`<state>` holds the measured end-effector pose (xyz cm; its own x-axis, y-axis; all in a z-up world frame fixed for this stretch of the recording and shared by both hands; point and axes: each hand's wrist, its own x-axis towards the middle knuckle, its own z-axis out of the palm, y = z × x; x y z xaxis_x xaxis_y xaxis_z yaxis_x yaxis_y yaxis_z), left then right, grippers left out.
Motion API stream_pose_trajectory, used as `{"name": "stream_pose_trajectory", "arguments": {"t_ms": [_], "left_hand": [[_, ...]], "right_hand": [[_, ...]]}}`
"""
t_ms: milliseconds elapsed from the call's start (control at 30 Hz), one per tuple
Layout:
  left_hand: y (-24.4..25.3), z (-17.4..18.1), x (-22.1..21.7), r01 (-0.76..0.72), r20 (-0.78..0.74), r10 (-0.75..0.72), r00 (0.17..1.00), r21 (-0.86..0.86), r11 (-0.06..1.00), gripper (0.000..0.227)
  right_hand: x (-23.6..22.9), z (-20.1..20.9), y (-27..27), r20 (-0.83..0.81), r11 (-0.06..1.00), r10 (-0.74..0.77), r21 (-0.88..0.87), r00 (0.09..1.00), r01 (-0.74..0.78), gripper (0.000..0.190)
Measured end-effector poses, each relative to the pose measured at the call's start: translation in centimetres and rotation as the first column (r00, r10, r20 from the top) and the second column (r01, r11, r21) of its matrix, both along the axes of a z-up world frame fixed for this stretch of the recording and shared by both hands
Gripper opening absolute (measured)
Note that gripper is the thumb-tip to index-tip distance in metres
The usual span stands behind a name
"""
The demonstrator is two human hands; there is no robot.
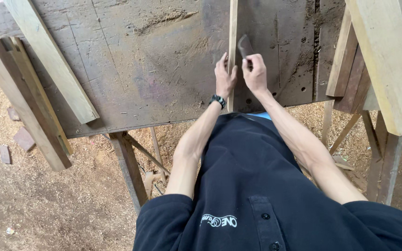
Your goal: The person sands various wood pieces on a workbench using a piece of sandpaper. The person sands the surfaces and edges of several different planks and blocks of wood, picking them up and turning them over to reach different sides.
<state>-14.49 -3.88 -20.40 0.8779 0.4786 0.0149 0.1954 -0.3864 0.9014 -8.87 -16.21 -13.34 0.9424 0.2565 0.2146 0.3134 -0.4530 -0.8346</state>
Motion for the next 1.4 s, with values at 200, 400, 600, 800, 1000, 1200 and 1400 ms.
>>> {"name": "stream_pose_trajectory", "arguments": {"t_ms": [200,400,600,800,1000,1200,1400], "left_hand": [[-3.0,-2.1,-2.8,0.013,0.057,-0.031,0.998,0.294,0.956,0.062],[-4.0,-0.5,-2.7,-0.087,-0.055,0.098,0.994,0.180,0.980,0.057],[-3.9,2.2,-2.2,-0.110,-0.069,0.123,0.990,0.167,0.980,0.053],[-3.9,4.4,-1.8,-0.141,-0.092,0.158,0.983,0.171,0.975,0.051],[-3.8,5.3,-1.6,-0.147,-0.099,0.165,0.981,0.169,0.975,0.051],[-4.0,4.7,-1.5,-0.138,-0.097,0.162,0.982,0.221,0.965,0.051],[-4.2,4.8,-1.6,-0.132,-0.156,0.168,0.973,0.213,0.968,0.052]], "right_hand": [[1.2,2.2,1.7,0.233,0.795,0.569,-0.400,0.789,-0.456,0.015],[3.7,0.6,2.7,0.154,0.719,0.652,-0.438,0.742,-0.540,0.009],[6.6,-1.5,3.3,0.197,0.730,0.658,-0.404,0.727,-0.552,0.009],[15.4,-5.7,6.0,0.210,0.710,0.642,-0.528,0.738,-0.467,0.011],[22.6,-5.4,9.4,0.251,0.885,0.417,-0.329,0.874,-0.328,0.010],[8.0,-3.6,4.4,0.170,0.856,0.490,-0.276,0.855,-0.436,0.010],[9.7,-3.4,4.7,-0.079,0.718,0.636,-0.305,0.768,-0.626,0.014]]}}
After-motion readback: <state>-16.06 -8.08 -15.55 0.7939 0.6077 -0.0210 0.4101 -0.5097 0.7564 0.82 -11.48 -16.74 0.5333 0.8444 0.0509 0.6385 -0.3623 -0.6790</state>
